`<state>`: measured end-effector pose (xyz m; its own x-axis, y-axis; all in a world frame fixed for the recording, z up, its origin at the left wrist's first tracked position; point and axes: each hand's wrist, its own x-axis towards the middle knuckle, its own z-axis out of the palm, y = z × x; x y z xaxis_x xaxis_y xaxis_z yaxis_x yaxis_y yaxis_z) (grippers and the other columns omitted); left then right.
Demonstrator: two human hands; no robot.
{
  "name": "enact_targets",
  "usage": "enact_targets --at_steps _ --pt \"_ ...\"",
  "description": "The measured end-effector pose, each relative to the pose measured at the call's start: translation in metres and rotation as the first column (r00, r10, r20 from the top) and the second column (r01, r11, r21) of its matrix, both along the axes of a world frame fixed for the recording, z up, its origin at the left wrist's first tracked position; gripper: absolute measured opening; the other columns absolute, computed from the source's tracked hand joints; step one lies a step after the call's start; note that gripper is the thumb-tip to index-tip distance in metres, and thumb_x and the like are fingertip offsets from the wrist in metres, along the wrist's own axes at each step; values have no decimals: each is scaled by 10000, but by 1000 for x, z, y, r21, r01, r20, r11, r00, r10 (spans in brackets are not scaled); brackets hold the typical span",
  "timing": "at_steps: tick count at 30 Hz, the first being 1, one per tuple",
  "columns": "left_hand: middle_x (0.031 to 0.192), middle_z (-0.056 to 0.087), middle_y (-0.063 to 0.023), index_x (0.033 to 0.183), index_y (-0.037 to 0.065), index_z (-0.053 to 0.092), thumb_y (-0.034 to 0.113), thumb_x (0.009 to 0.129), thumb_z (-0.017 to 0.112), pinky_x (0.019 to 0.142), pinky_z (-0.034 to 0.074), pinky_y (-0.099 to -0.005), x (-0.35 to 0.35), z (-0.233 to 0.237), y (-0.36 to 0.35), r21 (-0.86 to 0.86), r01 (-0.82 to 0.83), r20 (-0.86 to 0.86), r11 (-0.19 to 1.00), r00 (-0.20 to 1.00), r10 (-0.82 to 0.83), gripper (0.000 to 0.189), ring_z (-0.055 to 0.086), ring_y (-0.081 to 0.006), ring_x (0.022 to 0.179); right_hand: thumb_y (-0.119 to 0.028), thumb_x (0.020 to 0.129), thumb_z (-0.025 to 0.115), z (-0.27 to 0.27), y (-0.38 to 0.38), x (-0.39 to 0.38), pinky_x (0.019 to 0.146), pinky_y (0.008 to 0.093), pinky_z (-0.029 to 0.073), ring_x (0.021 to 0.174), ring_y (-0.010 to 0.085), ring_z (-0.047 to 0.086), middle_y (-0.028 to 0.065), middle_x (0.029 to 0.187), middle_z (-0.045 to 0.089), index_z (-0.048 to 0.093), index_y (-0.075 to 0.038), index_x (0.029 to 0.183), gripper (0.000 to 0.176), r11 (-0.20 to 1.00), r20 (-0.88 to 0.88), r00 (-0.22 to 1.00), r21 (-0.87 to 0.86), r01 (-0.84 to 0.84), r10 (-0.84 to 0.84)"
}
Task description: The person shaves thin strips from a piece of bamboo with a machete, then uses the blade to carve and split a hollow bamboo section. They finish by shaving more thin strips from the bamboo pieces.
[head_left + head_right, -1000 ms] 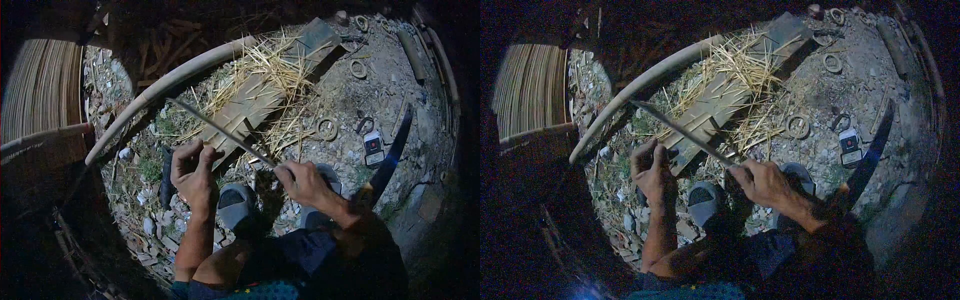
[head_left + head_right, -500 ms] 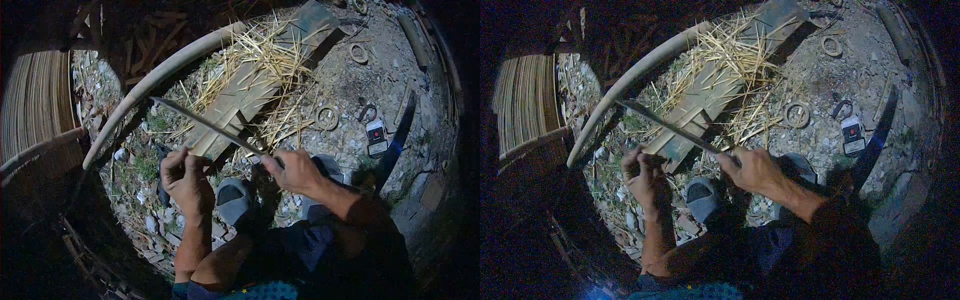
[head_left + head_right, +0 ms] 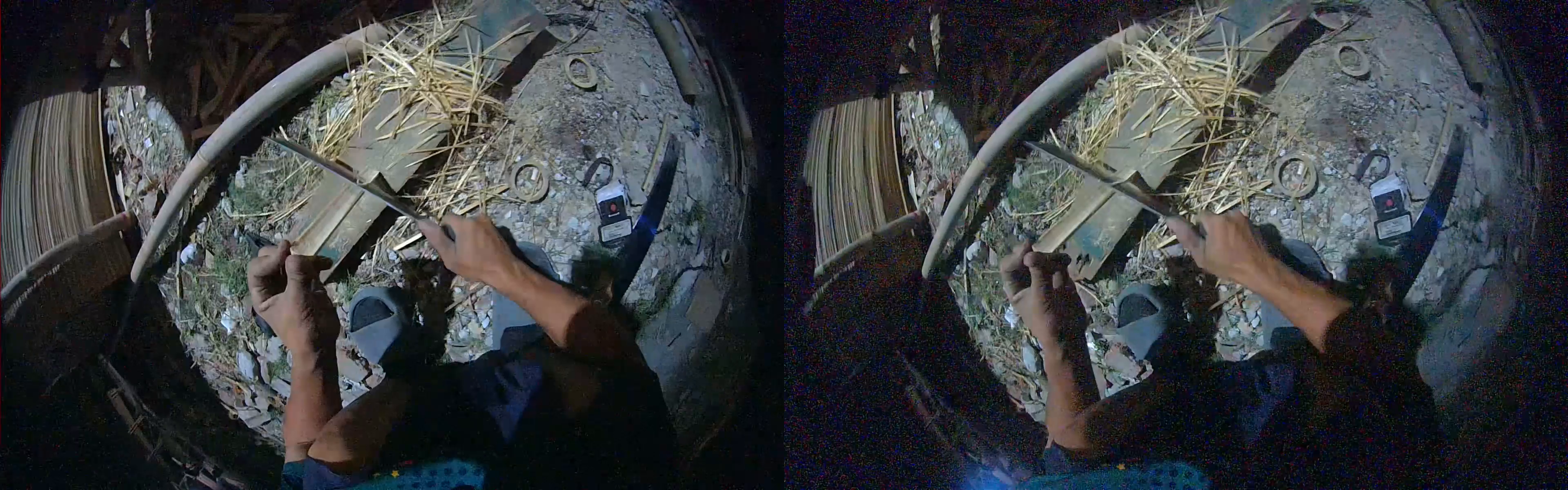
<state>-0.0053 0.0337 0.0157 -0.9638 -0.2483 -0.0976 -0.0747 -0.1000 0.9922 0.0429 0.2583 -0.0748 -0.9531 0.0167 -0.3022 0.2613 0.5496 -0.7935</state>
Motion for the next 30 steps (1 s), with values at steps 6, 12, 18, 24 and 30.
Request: enact_targets --at_steps 6,12,18,24,30 --pt "946 624 -18 1149 72 592 224 977 704 768 533 -289 -2 9 -2 -29 -24 91 999 996 27 256 613 -115 825 -481 992 592 10 1 8 527 528 471 536 461 606 282 566 548 607 13 686 581 995 -136 991 -96 -31 17" --pt "1034 619 -37 1152 42 621 211 986 696 851 520 -293 -1 8 -8 -77 -13 95 997 995 20 249 602 -129 932 -511 982 588 -5 11 -3 540 530 483 541 476 600 296 570 546 619 27 698 609 999 -26 999 36 -27 28" --pt "1057 633 -52 1196 48 619 155 1011 650 877 509 -288 -3 12 -15 12 -35 149 999 988 33 216 612 -138 984 -542 977 585 -28 16 -20 553 535 501 528 462 611 276 551 563 608 36 690 647 978 -27 998 202 -47 53" --pt "1010 680 -86 1088 -29 650 157 933 750 943 555 -339 -7 32 -17 52 -200 360 978 917 169 263 668 -197 989 -516 1000 567 -28 25 -27 522 527 481 471 431 565 239 504 528 600 23 661 638 975 -44 991 188 -118 128" --pt "846 733 -111 1020 -34 750 -37 827 806 718 570 -286 12 38 -11 -633 181 47 752 979 -196 201 707 -157 755 -495 1005 572 33 21 -18 509 513 466 476 423 570 225 513 534 604 19 654 623 990 -31 990 24 -139 140"
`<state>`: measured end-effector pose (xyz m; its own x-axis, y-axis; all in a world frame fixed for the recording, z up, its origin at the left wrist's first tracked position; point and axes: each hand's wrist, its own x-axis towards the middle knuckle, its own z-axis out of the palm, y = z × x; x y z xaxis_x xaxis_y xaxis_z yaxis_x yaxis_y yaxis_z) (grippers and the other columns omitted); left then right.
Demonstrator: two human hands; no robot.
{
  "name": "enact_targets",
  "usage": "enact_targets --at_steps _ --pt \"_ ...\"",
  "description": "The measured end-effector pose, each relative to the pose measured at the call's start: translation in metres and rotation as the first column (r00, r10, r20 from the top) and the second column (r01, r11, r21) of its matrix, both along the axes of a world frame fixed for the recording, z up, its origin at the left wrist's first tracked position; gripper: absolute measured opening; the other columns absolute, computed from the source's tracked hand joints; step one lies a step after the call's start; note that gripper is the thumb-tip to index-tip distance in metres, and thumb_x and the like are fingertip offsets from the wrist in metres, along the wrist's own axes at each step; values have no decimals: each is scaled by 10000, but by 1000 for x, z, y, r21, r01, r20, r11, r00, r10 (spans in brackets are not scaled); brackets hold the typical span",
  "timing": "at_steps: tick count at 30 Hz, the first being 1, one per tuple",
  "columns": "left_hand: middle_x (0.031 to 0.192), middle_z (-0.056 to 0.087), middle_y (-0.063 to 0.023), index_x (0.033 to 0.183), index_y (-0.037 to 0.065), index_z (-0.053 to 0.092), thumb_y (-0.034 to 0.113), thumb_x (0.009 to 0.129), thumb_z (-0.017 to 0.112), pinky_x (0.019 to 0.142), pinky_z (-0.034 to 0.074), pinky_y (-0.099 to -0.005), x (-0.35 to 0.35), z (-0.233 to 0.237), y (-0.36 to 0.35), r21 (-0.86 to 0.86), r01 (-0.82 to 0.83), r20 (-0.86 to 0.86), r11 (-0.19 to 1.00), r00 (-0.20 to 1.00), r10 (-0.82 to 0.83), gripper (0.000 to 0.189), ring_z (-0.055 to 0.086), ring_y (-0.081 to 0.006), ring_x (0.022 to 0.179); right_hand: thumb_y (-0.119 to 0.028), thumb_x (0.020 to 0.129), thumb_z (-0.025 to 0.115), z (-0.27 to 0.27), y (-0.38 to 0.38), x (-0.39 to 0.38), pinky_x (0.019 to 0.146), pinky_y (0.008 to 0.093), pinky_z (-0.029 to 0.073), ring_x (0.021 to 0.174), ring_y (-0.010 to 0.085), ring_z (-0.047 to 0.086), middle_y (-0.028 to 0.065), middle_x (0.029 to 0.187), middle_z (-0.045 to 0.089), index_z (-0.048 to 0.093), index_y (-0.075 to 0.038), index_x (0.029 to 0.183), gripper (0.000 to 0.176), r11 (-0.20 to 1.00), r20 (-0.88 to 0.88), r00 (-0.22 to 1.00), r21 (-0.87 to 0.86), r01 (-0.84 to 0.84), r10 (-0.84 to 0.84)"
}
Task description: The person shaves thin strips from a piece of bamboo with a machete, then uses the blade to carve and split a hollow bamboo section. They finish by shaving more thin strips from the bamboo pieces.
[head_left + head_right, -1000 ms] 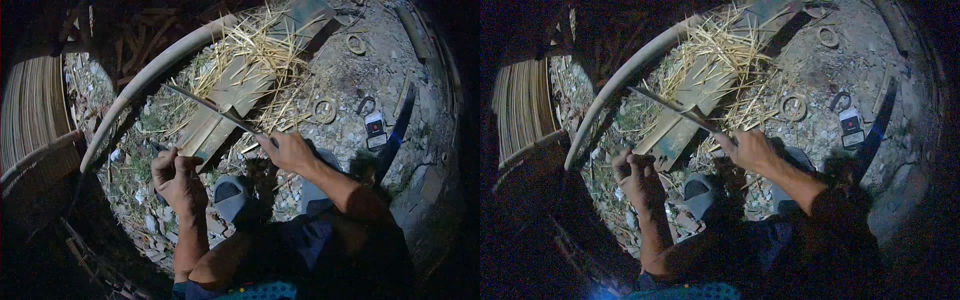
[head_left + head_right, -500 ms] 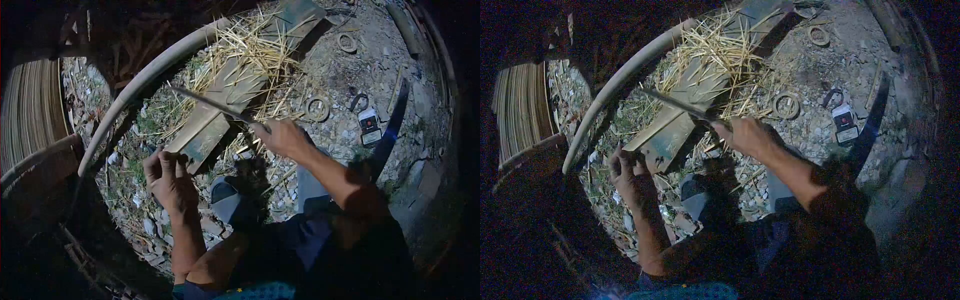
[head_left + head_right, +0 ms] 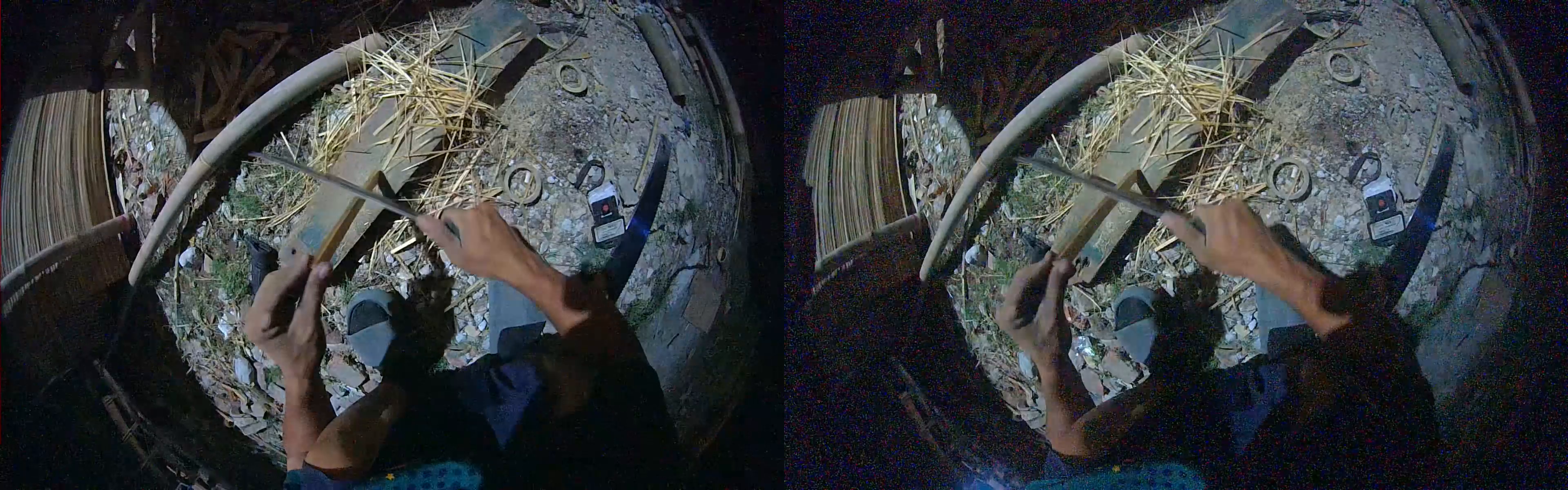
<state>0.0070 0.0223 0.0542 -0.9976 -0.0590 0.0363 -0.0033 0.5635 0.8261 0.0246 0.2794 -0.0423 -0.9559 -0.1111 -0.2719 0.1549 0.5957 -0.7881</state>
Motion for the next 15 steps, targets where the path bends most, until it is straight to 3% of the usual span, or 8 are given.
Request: enact_targets --at_steps 1,3,5,9,11,13,15 --pt "846 733 -111 1020 -34 750 -37 827 806 718 570 -286 -2 3 0 -2 -2 3 1000 1000 3 201 707 -157 755 -470 1005 584 18 -3 5 499 496 461 475 400 586 220 516 536 614 12 671 587 999 18 1000 -48 15 -14" --pt "829 733 -106 993 12 769 -68 781 823 686 552 -270 -8 14 4 -243 254 -127 936 949 -290 232 705 -158 717 -460 1002 594 42 0 18 489 484 457 465 385 588 217 516 538 619 13 688 568 997 4 999 -53 -47 47" --pt "823 732 -112 974 20 772 -70 771 827 681 551 -270 -8 18 6 -261 276 -127 925 940 -316 229 710 -169 718 -451 988 621 65 7 22 467 451 457 439 356 591 196 512 542 610 9 711 537 986 59 990 -121 -118 125" --pt "804 736 -113 947 31 775 -56 756 839 667 548 -273 -7 11 3 -255 288 -156 923 930 -333 219 720 -175 722 -458 983 626 49 8 22 460 444 456 424 355 574 185 500 527 572 2 682 553 994 91 994 -104 -44 53" --pt "798 737 -110 951 34 775 -46 759 842 666 548 -274 -7 12 2 -216 282 -160 935 934 -319 219 723 -175 720 -468 988 613 57 4 24 468 450 461 419 357 567 179 489 520 572 -3 672 564 998 14 998 0 -58 58" --pt "787 737 -106 975 34 771 -28 762 844 658 542 -272 -6 13 2 -342 246 -137 907 942 -307 233 725 -173 715 -466 985 617 53 6 28 477 461 464 430 370 575 189 493 521 582 3 686 558 996 -13 998 -55 -69 69" --pt "794 741 -97 953 40 777 28 766 860 666 545 -282 -2 10 -3 -312 221 -119 924 956 -268 204 714 -165 706 -464 983 621 42 5 30 485 471 466 442 382 582 198 496 522 593 9 699 553 991 -30 996 -102 -86 84"
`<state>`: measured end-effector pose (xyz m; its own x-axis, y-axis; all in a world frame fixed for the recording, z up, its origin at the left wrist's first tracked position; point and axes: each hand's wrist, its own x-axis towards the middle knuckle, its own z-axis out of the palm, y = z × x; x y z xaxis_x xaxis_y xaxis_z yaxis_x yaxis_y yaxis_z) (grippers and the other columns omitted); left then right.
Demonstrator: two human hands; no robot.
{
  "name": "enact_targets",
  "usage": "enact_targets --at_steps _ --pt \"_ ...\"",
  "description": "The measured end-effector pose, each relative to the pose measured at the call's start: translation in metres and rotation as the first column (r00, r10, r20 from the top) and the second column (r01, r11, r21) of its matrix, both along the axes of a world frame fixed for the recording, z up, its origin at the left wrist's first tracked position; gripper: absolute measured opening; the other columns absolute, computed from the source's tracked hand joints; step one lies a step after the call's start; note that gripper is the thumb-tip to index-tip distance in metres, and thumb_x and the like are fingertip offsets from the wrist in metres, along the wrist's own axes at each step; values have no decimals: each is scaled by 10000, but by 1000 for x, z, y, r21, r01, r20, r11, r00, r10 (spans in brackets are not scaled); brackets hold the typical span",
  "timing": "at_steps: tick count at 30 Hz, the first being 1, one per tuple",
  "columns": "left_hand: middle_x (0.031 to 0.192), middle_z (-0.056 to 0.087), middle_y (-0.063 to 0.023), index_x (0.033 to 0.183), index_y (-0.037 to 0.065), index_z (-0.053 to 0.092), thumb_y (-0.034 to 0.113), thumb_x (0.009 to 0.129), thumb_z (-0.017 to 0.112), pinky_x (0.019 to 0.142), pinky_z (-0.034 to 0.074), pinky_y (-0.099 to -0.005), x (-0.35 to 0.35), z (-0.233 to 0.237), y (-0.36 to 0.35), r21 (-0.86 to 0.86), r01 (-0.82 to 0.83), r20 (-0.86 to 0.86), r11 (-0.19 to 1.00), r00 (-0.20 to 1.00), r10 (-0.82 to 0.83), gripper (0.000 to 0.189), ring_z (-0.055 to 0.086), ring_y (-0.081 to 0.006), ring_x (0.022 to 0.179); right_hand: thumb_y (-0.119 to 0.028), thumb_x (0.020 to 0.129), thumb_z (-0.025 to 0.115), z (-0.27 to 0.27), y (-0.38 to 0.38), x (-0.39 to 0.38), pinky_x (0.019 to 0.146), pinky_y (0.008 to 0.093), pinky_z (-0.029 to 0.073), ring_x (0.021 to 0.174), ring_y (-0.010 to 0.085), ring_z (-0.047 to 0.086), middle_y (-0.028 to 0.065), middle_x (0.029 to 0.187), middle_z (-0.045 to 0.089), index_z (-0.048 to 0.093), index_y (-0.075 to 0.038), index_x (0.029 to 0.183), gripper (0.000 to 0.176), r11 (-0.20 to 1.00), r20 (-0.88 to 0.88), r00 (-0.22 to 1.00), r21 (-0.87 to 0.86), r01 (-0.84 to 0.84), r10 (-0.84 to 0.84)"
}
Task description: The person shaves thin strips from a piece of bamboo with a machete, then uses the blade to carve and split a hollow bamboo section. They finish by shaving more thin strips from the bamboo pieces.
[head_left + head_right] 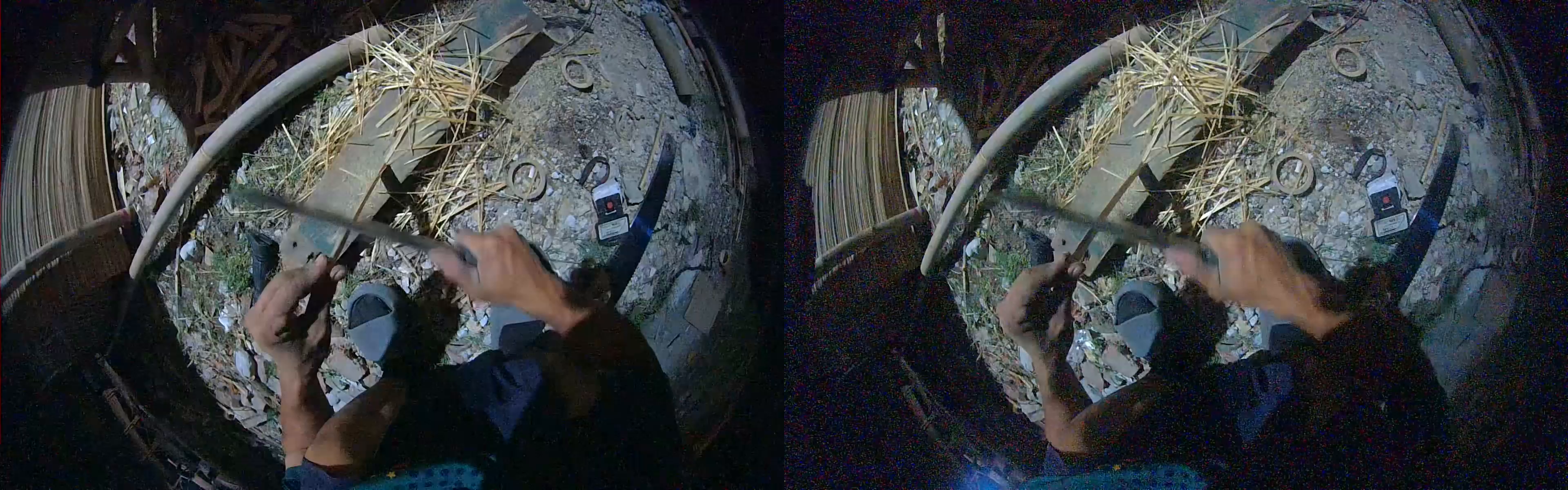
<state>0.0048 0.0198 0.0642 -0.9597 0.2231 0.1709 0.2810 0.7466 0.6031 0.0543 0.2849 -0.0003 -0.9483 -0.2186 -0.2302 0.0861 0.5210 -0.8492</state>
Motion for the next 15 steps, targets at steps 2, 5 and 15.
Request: enact_targets --at_steps 2,5,15 --pt "793 743 -84 930 43 789 80 761 881 671 546 -289 -2 8 7 -61 -46 45 997 998 49 196 700 -156 688 -461 968 643 -24 1 -9 504 484 474 466 411 585 213 504 519 608 10 720 534 986 93 991 149 79 -93" --pt "811 752 -82 942 18 785 57 788 859 683 548 -282 -3 8 3 -94 -48 53 994 997 53 176 702 -145 710 -451 962 658 -18 2 -1 489 488 453 459 416 552 225 510 507 600 8 695 534 993 -16 997 90 72 -70" --pt "871 758 -135 1003 -64 746 -8 874 774 735 587 -282 1 -6 -12 109 -216 153 970 968 199 143 736 -171 776 -455 952 673 -13 -1 -1 456 432 470 419 345 539 156 472 495 588 -6 649 548 995 -178 984 101 27 -9"
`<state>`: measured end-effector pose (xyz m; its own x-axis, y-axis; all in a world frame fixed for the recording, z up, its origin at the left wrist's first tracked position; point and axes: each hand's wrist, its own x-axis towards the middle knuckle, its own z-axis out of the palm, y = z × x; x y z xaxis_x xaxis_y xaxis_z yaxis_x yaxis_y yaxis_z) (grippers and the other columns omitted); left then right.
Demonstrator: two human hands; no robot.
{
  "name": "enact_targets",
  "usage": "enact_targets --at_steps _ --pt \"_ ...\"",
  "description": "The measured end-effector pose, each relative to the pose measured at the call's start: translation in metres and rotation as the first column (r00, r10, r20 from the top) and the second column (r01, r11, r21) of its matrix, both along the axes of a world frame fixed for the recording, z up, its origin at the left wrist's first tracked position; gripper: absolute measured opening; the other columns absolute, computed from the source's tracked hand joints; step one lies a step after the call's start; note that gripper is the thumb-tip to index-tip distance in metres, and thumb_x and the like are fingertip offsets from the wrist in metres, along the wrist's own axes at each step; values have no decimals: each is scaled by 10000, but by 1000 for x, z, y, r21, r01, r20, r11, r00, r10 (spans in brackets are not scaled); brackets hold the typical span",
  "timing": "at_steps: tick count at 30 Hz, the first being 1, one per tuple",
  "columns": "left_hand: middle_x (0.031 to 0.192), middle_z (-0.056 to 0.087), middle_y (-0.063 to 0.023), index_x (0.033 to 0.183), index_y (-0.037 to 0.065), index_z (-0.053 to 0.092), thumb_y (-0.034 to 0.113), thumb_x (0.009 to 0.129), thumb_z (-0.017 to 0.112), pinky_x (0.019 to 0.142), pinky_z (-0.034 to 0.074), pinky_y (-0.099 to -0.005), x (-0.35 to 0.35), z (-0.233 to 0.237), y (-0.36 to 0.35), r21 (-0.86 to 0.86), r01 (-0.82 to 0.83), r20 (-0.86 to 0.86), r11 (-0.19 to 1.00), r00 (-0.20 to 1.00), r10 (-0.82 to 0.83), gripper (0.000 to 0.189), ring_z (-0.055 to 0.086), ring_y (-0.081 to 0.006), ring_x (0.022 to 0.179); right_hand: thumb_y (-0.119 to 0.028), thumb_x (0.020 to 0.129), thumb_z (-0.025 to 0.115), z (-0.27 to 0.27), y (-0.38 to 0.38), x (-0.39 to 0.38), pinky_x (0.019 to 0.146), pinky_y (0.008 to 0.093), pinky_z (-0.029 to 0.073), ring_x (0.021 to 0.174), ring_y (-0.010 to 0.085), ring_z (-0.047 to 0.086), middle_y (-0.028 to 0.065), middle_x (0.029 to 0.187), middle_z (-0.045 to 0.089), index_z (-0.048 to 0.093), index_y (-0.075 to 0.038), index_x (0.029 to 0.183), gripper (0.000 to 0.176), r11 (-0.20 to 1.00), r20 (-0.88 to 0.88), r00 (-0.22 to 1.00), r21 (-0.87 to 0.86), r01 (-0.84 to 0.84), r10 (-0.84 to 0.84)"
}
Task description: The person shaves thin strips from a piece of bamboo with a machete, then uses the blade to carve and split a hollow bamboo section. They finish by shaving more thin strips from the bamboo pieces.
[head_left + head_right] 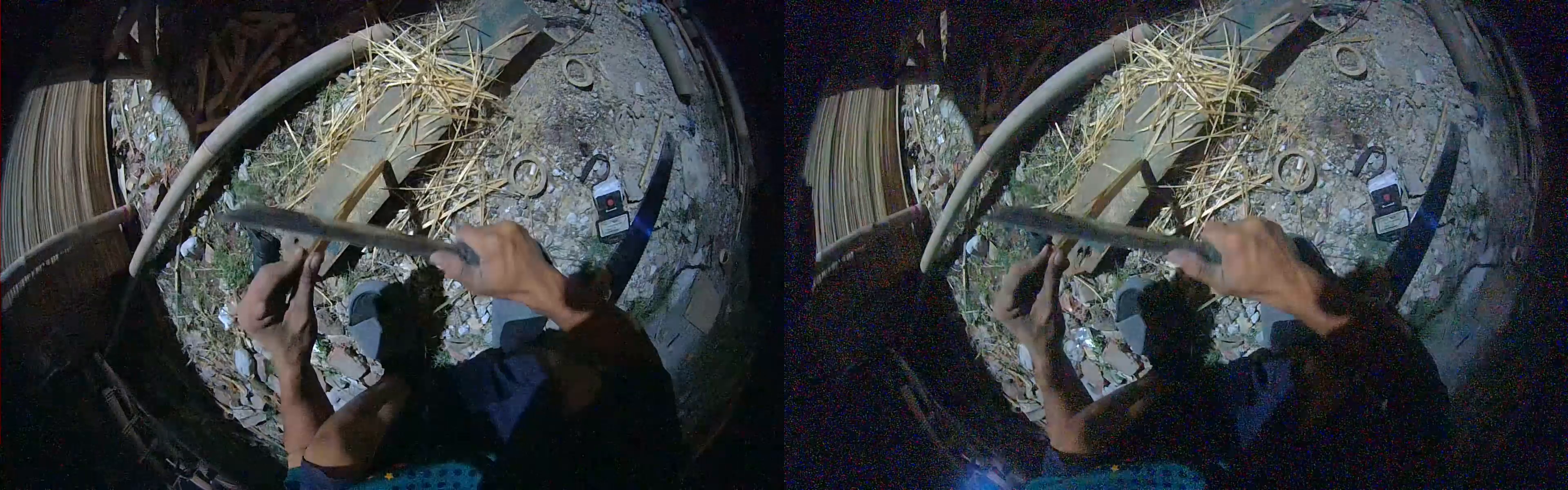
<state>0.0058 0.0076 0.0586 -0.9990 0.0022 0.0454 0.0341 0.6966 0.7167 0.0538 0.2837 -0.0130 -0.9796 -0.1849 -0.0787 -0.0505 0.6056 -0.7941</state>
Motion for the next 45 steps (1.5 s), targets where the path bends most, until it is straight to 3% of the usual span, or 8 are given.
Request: enact_targets --at_steps 10,16,22,28,31,35,39,45 --pt "837 732 -76 962 -55 742 -33 849 798 708 557 -232 -5 -2 8 187 -52 -5 981 999 54 128 697 -112 760 -519 971 621 -52 36 -2 545 502 475 495 380 583 211 531 533 638 7 694 594 959 245 956 264 97 -164" --pt "892 746 -122 1030 -62 731 12 900 755 706 593 -297 -12 0 15 148 -47 8 988 999 46 153 720 -172 749 -544 975 597 -53 44 6 501 494 450 454 378 554 203 523 527 606 9 678 628 983 42 996 172 68 -76" --pt "1004 666 -107 1132 -57 677 -60 885 729 753 598 -290 -17 -20 4 537 15 22 844 999 -33 253 714 -195 850 -567 985 566 -56 43 6 596 512 478 605 415 626 250 633 591 651 53 747 670 976 245 956 187 114 -159" --pt "1104 704 -132 1088 -31 691 79 854 804 850 563 -326 -19 -18 6 459 -6 16 888 1000 -2 282 691 -215 920 -533 1011 543 -27 24 4 572 500 459 538 391 586 250 596 576 679 55 786 644 989 279 957 138 48 -85" --pt "1061 723 -132 1065 -21 688 28 890 763 807 563 -294 -27 -11 2 -253 136 -309 958 927 -213 196 703 -199 919 -479 970 644 -11 7 -1 485 520 446 501 437 587 218 532 535 558 -21 623 580 987 261 955 -36 157 -142" --pt "835 728 -82 1000 -46 686 70 933 747 736 550 -255 -19 -26 11 190 -120 -140 974 979 148 147 680 -114 745 -535 945 653 19 -17 -9 484 507 484 511 451 606 237 543 554 558 -17 636 611 982 153 986 -163 99 -74" --pt "866 737 -99 1002 -57 677 39 943 723 751 564 -265 -17 -23 8 190 -136 -134 972 978 163 122 704 -131 799 -375 966 689 5 -26 -14 427 438 450 426 300 581 166 518 534 575 -11 688 472 995 134 991 -93 25 -12" --pt "899 746 -139 1029 -67 663 16 943 709 787 580 -289 -15 -31 -3 176 -139 -176 975 970 170 127 723 -171 824 -428 955 685 16 -26 -13 424 450 451 414 346 573 176 500 520 568 -3 688 515 998 93 996 -64 10 -4"
